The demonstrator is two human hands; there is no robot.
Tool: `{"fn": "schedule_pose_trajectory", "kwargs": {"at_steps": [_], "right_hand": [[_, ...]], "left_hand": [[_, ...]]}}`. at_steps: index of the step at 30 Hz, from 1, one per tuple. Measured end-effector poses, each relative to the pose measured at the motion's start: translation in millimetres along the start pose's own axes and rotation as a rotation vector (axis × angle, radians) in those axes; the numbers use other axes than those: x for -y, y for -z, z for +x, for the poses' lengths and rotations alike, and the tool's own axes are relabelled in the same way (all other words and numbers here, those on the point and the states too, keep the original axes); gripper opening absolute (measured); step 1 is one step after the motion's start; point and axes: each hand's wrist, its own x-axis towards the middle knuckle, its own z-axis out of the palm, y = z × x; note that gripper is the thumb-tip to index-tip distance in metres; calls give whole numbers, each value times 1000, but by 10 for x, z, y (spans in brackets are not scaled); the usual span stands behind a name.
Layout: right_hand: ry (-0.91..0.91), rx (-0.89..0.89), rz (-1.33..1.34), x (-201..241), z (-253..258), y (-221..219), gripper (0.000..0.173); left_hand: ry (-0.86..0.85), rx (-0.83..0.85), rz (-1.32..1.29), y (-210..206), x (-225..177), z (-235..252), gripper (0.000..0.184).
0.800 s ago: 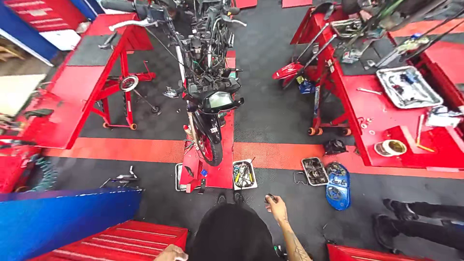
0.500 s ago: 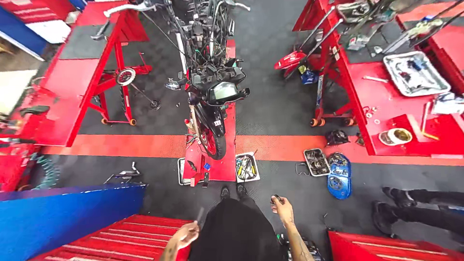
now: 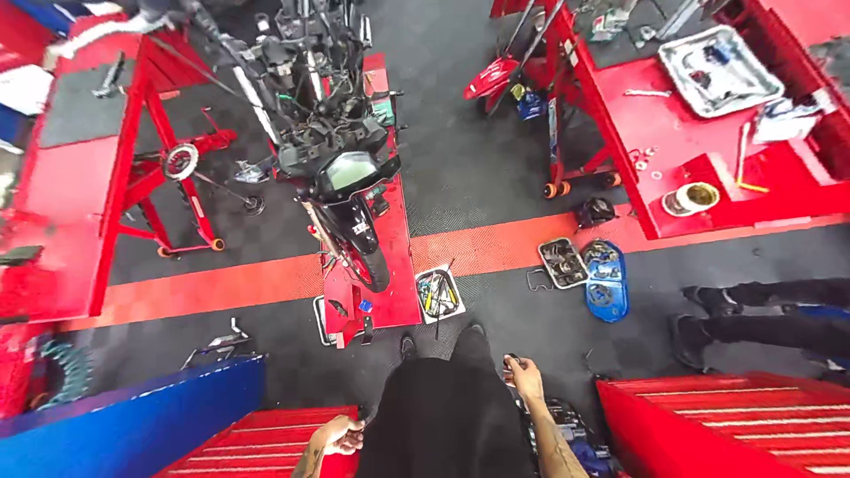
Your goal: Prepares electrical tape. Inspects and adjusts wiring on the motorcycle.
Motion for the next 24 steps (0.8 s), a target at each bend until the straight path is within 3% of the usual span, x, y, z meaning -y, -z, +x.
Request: {"fn": "schedule_pose_trajectory", "kwargs": {"at_steps": [4, 8, 11, 14, 17, 20, 22, 24], "right_hand": [[41, -19, 89, 523, 343, 165, 59], [116, 137, 133, 1031, 947, 444, 53], [178, 279, 146, 1679, 1448, 851, 52], [232, 357, 203, 2463, 1720, 1461, 53], [424, 454, 245, 3420, 1993, 2016, 60], [578, 506, 292, 4183, 1995, 2345, 62], [667, 583, 464, 4811, 2016, 2245, 45], [705, 636, 570, 5262, 1927, 2056, 41]], "left_hand": [[-96, -248, 32, -250, -557, 73, 35], [-378, -416, -114, -1095, -1800, 212, 35], [-607, -336, -282, -2194, -3033, 59, 34], [-814, -139, -417, -3378, -4023, -309, 34], [-989, 91, -527, -4255, -4757, -775, 21], [-1052, 198, -490, -4789, -5089, -1262, 20], [-1121, 204, -436, -4916, -5495, -1522, 20], [-1192, 156, -373, -4989, -5738, -1686, 20]]}}
